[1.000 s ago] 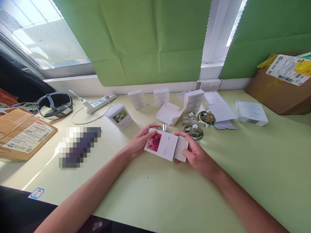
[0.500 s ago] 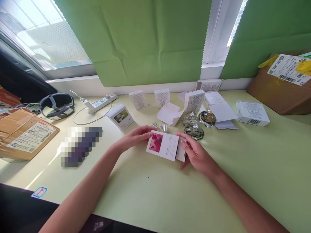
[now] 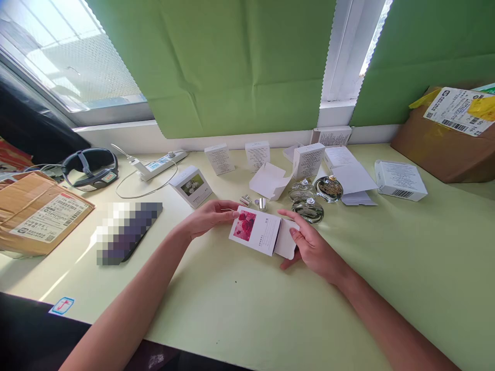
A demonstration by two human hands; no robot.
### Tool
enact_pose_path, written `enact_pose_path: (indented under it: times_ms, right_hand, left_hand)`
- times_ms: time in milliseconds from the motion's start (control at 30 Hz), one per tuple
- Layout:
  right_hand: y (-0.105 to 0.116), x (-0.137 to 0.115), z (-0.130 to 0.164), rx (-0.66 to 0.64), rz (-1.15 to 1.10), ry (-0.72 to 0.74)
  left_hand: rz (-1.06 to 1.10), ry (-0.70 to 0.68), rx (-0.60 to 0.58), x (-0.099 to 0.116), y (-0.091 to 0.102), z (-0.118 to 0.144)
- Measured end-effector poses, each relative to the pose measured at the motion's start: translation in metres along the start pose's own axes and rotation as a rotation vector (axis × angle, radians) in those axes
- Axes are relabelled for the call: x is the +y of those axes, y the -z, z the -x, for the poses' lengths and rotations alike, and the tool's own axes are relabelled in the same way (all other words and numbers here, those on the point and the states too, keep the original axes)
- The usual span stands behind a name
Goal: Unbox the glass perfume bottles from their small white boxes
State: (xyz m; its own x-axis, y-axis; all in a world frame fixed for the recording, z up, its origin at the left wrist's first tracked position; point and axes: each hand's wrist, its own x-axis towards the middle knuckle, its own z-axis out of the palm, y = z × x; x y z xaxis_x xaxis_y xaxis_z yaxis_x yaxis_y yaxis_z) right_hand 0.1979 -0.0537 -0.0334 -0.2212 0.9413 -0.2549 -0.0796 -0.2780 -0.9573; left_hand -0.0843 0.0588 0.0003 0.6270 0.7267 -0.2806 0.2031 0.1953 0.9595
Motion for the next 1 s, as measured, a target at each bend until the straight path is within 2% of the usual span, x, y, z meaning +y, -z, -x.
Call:
enact_pose_path:
  times_ms: [167, 300, 400, 500, 600, 800, 1000]
  right_hand:
    - [-0.003, -0.002, -0.001, 0.044, -0.048, -0.031]
    - [-0.009, -0.004, -0.001, 0.05, 0.013, -0.001]
    - [-0.013, -0.002, 0.0, 0.103, 0.017, 0.062]
    - [-0.013, 0.001, 0.0, 0.158, 0.011, 0.149]
    - [-0.011, 0.002, -0.001, 0.151, 0.027, 0.151]
    - [-0.01, 0.0, -0.001, 0.13, 0.013, 0.152]
    - [-0.012, 0.001, 0.0, 0.123, -0.007, 0.154]
  left_hand:
    - [0.038, 0.013, 0.05, 0.0, -0.007, 0.0]
    - [0.036, 0.018, 0.081, -0.001, -0.016, 0.0]
    - [0.008, -0.053, 0.084, 0.0, -0.02, 0.001]
    - [-0.069, -0.141, 0.139, 0.001, -0.022, 0.002]
    - [-0.103, -0.161, 0.156, 0.002, -0.023, 0.003]
    - [-0.102, -0.138, 0.127, 0.002, -0.023, 0.003]
    - [-0.05, -0.167, -0.004, -0.001, -0.021, 0.001]
